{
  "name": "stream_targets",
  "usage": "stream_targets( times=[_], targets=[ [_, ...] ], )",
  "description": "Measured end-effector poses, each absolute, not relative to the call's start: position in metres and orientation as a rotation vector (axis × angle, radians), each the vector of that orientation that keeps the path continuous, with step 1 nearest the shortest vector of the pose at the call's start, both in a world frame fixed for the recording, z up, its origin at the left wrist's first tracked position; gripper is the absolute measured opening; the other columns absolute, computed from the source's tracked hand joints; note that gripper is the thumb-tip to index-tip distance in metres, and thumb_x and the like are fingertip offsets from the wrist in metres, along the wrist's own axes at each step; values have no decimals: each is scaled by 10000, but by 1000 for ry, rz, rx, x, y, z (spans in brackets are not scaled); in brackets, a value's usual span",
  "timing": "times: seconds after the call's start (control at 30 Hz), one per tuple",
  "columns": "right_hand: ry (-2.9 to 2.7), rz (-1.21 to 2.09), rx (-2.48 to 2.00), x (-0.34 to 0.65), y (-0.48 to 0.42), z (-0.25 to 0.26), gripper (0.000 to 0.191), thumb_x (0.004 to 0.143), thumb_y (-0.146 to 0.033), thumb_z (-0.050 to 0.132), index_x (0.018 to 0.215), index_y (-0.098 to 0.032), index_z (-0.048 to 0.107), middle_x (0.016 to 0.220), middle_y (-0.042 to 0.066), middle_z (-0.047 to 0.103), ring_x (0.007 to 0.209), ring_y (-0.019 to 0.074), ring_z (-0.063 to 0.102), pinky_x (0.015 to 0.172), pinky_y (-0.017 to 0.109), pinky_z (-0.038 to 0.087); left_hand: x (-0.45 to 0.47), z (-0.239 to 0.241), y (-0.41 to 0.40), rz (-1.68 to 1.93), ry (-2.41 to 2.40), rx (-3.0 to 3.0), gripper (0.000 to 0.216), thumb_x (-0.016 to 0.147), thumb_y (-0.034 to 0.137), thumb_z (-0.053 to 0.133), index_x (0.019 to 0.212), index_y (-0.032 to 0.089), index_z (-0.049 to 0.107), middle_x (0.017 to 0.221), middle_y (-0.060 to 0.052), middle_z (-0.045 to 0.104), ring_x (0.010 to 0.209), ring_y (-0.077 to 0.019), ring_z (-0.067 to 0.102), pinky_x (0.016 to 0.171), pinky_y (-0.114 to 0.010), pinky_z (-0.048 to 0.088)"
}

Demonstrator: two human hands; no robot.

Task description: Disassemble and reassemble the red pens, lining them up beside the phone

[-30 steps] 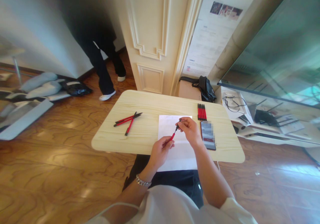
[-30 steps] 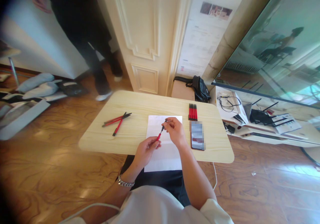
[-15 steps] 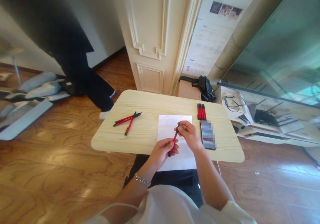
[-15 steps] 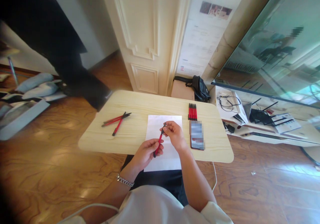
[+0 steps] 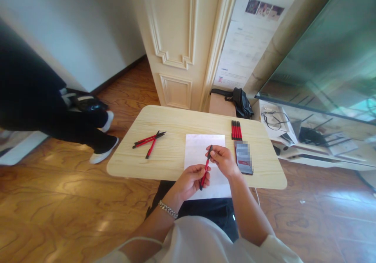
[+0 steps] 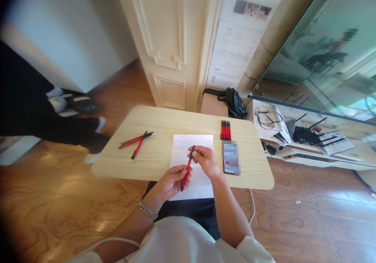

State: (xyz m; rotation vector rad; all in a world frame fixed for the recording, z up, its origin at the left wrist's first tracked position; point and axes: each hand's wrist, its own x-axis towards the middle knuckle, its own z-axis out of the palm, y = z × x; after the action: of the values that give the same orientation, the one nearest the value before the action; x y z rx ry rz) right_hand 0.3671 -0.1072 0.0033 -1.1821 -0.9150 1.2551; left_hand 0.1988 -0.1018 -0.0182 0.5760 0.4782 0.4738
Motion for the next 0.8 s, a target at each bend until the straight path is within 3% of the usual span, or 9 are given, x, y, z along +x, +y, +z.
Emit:
stream_targets(
  times=[0.33, 0.47, 0.6, 0.8],
  targets=[
    [-992, 1157, -1240, 368, -108, 6, 237, 756, -373, 636, 876, -170, 645, 734, 33, 641, 545, 101, 440, 515, 248, 326, 202, -21, -100, 530, 593, 685, 272, 738, 340, 700, 886, 119, 642, 726, -62, 646, 580, -126, 606, 543, -235, 436],
    [-1002, 1037, -1358, 363, -107, 3, 221, 732, -391, 664, 734, -178, 607, 562, -33, 507, 505, 93, 386, 481, 242, 276, 206, -28, -100, 645, 770, 841, 298, 686, 343, 741, 847, 121, 624, 717, -71, 680, 625, -167, 645, 580, -258, 461],
    [-939, 928, -1444, 357, -106, -2, 279, 681, -399, 717, 650, -188, 538, 533, -53, 449, 499, 89, 363, 475, 238, 267, 209, -33, -99, 750, 865, 926, 286, 648, 329, 765, 794, 138, 609, 638, -34, 672, 603, -165, 647, 565, -245, 454],
    [-903, 1103, -1271, 360, -106, 4, 327, 775, -441, 608, 996, -203, 635, 861, 41, 654, 689, 140, 538, 579, 258, 387, 205, -27, -96, 663, 807, 925, 279, 694, 354, 727, 826, 130, 627, 714, -62, 700, 655, -171, 665, 637, -276, 487]
  ],
)
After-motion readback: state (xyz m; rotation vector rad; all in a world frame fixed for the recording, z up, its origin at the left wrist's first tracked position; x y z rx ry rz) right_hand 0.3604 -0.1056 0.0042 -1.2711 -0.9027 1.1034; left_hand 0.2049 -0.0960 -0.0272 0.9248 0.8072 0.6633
